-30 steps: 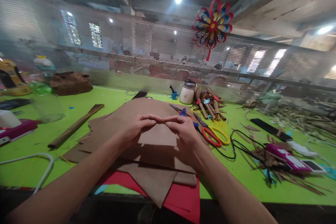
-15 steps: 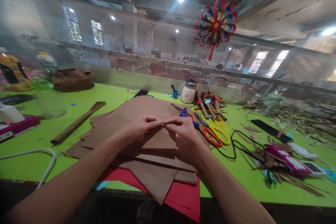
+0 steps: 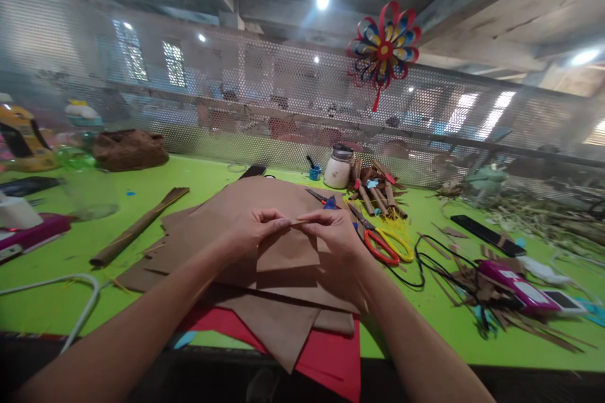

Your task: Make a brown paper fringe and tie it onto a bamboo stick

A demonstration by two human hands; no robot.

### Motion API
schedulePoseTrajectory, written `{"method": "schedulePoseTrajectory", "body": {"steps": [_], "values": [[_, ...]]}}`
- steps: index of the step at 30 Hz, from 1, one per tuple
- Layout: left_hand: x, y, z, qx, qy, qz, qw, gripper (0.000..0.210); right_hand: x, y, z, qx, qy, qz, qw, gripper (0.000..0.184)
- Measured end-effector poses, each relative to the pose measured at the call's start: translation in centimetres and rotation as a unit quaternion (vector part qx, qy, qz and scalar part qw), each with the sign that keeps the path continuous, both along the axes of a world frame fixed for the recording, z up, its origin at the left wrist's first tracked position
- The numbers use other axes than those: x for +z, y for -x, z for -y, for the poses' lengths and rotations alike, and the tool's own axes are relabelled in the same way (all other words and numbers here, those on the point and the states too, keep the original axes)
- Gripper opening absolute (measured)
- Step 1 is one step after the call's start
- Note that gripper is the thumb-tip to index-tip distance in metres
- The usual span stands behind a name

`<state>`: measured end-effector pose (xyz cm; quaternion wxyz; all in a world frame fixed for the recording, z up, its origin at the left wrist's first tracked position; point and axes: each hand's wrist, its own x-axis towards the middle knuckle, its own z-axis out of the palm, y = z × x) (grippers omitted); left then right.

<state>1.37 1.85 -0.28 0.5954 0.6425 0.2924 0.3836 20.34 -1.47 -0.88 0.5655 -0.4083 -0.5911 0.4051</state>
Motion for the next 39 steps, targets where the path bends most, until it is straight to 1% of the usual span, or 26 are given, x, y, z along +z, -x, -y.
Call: {"method": "schedulePoseTrajectory", "body": {"steps": [4,7,11,16,22,25,27,29,32,35,39], "values": [[0.3,0.1,0.1,-0.009,-0.010,-0.013,1.000,0.031,-0.1,-0.5,0.0,0.007,0.009,-0.004,1.000,0.019],[0.3,0.2,0.0,0.003,-0.028,-0.039,0.999,0.033,-0.2,-1.0,-0.2,0.016,0.011,0.009,1.000,0.020],[0.2,0.2,-0.1,0.013,-0.046,-0.055,0.997,0.034,-0.2,-1.6,-0.4,0.014,-0.007,0.035,0.999,0.022],[0.1,0.1,-0.2,-0.004,-0.062,-0.077,0.995,0.037,0.2,-1.8,-0.3,0.008,-0.025,0.044,0.999,0.019],[0.3,0.2,0.0,-0.029,-0.071,-0.094,0.993,0.038,0.4,-1.9,0.0,0.033,-0.010,0.019,0.999,0.018],[0.3,0.1,0.2,-0.019,-0.076,-0.099,0.992,0.040,0.6,-1.9,0.2,0.052,-0.003,0.016,0.999,0.020],[0.3,0.0,0.3,-0.006,-0.094,-0.099,0.991,0.040,0.8,-1.6,0.5,0.073,0.007,0.020,0.997,0.027],[0.2,-0.2,0.4,0.001,-0.114,-0.099,0.989,0.039,1.1,-1.0,0.7,0.080,0.014,0.027,0.996,0.030],[-0.1,-0.4,0.4,0.002,-0.135,-0.102,0.986,0.038,1.3,0.1,1.0,0.051,-0.001,0.056,0.997,0.023],[-0.2,-0.4,0.4,-0.001,-0.148,-0.109,0.983,0.038,1.3,0.6,1.1,0.015,-0.030,0.096,0.995,0.023],[-0.1,-0.4,0.5,-0.008,-0.128,-0.108,0.986,0.032,0.9,0.3,0.8,-0.011,-0.051,0.127,0.991,0.023]]}}
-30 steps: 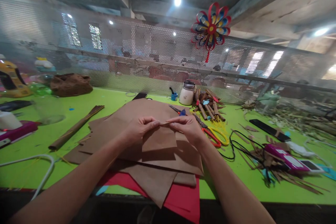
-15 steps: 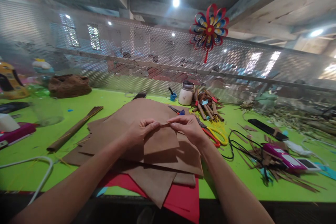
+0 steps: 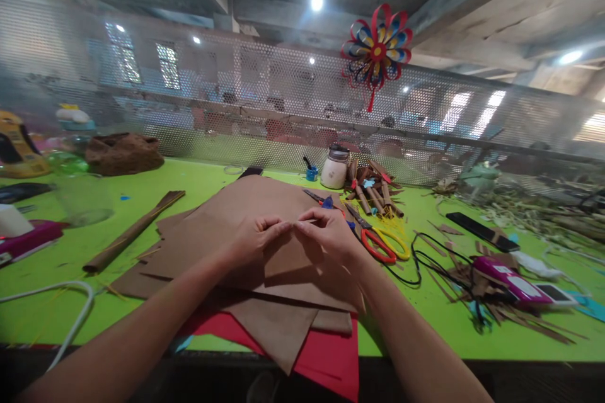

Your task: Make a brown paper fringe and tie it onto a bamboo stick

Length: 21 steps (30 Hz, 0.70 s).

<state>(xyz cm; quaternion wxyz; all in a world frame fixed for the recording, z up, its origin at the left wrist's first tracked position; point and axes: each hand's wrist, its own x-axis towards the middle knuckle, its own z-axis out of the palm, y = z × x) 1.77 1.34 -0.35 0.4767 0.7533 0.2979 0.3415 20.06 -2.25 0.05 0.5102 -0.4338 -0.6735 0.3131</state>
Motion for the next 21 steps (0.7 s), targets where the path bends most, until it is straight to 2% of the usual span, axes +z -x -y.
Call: {"method": "schedulePoseTrajectory", "body": {"steps": [3,6,9,13,21], "values": [[0.12,0.04,0.00,-0.001,-0.014,0.013,1.000,0.027,-0.17,-0.13,-0.19,0.000,-0.003,0.008,1.000,0.023],[0.04,0.07,-0.10,0.019,-0.057,-0.011,0.998,0.023,-0.18,0.09,-0.27,-0.003,-0.006,-0.001,1.000,0.025],[-0.26,0.03,-0.30,0.027,-0.068,-0.028,0.997,0.023,-0.20,0.28,-0.34,-0.007,-0.008,-0.015,1.000,0.025],[-0.69,-0.04,-0.54,0.002,-0.047,-0.020,0.999,0.029,-0.45,0.12,-0.52,0.006,0.008,-0.025,1.000,0.022],[-0.67,-0.02,-0.32,-0.062,0.054,0.011,0.997,0.037,-0.49,-0.52,-0.64,0.013,0.064,-0.089,0.994,0.028]]}}
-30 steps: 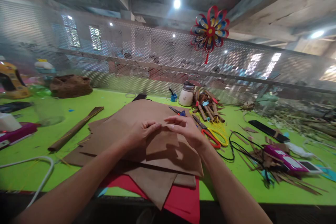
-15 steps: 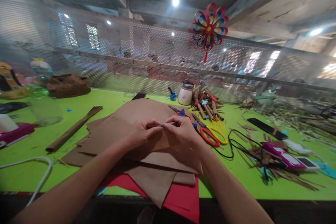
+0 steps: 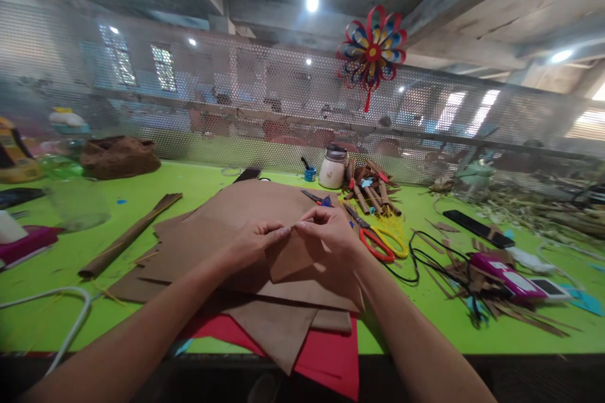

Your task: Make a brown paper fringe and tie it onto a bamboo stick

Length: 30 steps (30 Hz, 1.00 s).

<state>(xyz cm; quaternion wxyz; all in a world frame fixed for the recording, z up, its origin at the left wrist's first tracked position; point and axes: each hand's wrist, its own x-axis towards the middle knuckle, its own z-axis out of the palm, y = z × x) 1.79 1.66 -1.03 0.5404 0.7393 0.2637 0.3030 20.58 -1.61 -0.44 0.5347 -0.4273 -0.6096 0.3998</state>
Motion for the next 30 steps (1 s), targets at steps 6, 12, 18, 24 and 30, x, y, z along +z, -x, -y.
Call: {"method": "schedulePoseTrajectory", "body": {"steps": [6,12,18,24,30], "values": [[0.1,0.0,0.0,-0.006,0.055,0.018,0.998,0.032,0.3,-0.4,-0.1,-0.013,-0.001,-0.004,1.000,0.026],[0.3,0.1,0.0,-0.009,0.124,0.041,0.991,0.029,0.2,-0.9,-0.3,-0.039,-0.013,-0.018,0.999,0.024],[0.1,0.1,-0.2,-0.004,0.088,0.037,0.995,0.032,0.4,0.3,0.2,0.012,0.051,-0.058,0.997,0.026],[-0.1,-0.3,-0.2,0.039,0.019,0.026,0.999,0.028,0.1,1.0,0.2,-0.029,0.033,-0.017,0.999,0.027],[0.2,0.1,-0.2,0.149,-0.129,-0.047,0.979,0.023,-0.1,0.1,-0.3,-0.060,0.005,-0.009,0.998,0.028]]}}
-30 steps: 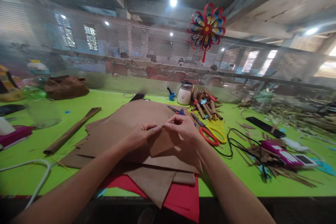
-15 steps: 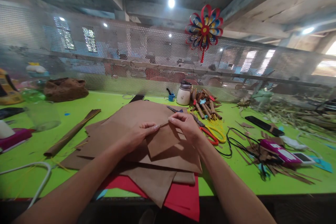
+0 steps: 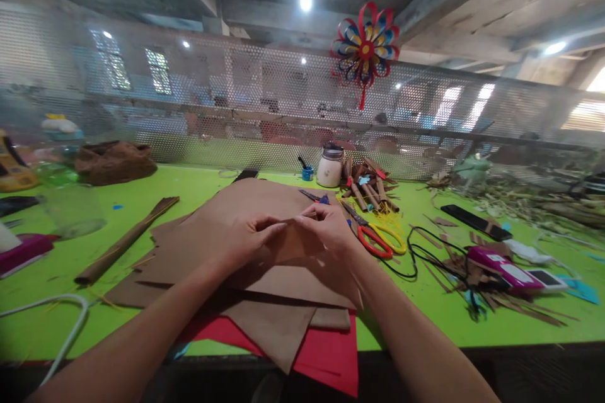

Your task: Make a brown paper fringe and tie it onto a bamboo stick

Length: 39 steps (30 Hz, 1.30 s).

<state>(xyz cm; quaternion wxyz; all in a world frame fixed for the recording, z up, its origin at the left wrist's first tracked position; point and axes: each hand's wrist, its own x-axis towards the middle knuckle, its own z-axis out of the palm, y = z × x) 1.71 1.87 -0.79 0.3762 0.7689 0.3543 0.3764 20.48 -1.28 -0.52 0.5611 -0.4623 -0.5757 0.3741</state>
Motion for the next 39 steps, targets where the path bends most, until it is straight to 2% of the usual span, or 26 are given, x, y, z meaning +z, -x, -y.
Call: {"method": "schedulePoseTrajectory", "body": {"steps": [6,10,14,19,22,26,31,35,39], "values": [[0.1,0.1,-0.1,-0.046,0.016,-0.006,0.999,0.030,-0.2,-0.3,-0.4,-0.022,-0.036,0.035,0.998,0.022],[0.0,-0.1,-0.1,-0.090,0.085,0.024,0.992,0.032,0.0,-0.6,-0.4,-0.003,0.008,-0.006,1.000,0.024],[0.1,0.0,0.2,-0.155,0.164,0.046,0.973,0.034,0.2,-1.1,-0.2,0.041,0.071,-0.067,0.994,0.025],[0.3,0.2,0.4,-0.183,0.192,0.055,0.963,0.035,0.3,-1.3,-0.1,0.060,0.076,-0.086,0.992,0.025],[0.1,0.3,0.0,-0.171,0.167,0.040,0.970,0.038,0.3,-1.2,-0.1,0.063,0.080,-0.083,0.991,0.025],[-0.4,0.1,-0.8,-0.133,0.075,0.013,0.988,0.039,0.2,-1.2,-0.1,0.054,0.059,-0.050,0.996,0.024],[-0.6,-0.2,-0.8,-0.095,0.082,0.042,0.991,0.029,0.0,-0.8,-0.2,0.045,0.019,-0.003,0.999,0.024],[-0.4,-0.3,-0.5,-0.054,0.044,0.022,0.997,0.026,0.1,0.1,0.1,0.036,-0.002,0.017,0.999,0.025],[-0.1,-0.1,-0.2,-0.061,0.004,0.004,0.998,0.029,0.3,0.8,0.4,0.046,0.030,0.009,0.998,0.030]]}}
